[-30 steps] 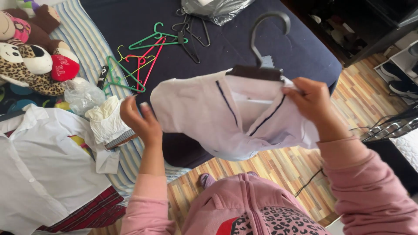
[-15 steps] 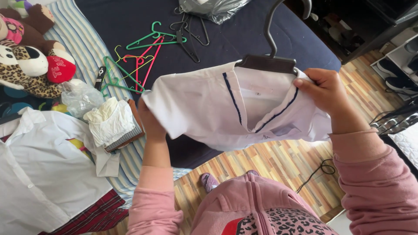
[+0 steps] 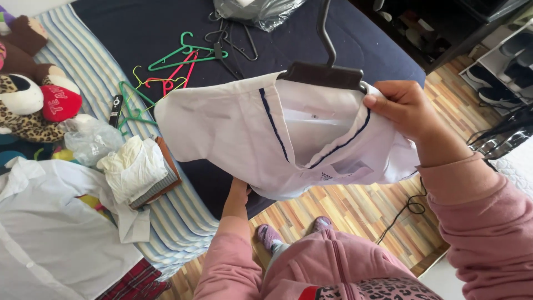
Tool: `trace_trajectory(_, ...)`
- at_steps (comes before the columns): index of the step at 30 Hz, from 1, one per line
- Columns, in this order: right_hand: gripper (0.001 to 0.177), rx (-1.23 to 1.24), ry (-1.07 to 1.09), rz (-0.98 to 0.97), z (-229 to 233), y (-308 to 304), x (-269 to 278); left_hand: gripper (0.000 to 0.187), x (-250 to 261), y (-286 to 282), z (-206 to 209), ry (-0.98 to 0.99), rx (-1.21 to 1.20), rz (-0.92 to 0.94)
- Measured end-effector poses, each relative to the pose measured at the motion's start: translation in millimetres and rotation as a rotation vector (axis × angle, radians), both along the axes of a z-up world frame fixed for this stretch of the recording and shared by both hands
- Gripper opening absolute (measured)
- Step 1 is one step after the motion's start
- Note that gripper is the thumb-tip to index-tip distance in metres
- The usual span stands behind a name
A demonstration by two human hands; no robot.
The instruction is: Hanging folded or loose shirts onto hangers and placing them in a closet.
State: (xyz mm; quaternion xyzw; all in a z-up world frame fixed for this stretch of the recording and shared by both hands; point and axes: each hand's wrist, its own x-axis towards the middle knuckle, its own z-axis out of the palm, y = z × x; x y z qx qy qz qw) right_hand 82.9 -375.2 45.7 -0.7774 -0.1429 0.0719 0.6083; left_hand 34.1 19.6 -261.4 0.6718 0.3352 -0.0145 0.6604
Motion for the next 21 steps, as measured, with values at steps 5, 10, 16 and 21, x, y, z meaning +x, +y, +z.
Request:
trace_trajectory(5, 0.028, 0.042, 0.007, -0.027, 16.1, 3.0, 0.5, 0.036, -1.5, -6.5, -23.7, 0.074, 0.099, -0.034)
trace_trajectory(10, 0.028, 0.004, -0.022, -0.114, 24.7, 1.6, 8.6, 0.033, -21.6, -4.3, -52.3, 0.153, 0.201, -0.043)
trace_trajectory(16, 0.023, -0.228, -0.035, -0.232, 29.8, 5.3, 7.7, 0.03, -66.1, 47.3, -107.0, 0.241, 0.311, -0.05)
trace_trajectory(21, 0.025, -0.487, -0.218, -0.137, -1.9, 6.7, 14.3, 0.037, -64.8, 86.2, -118.0, 0.279, 0.566, 0.142)
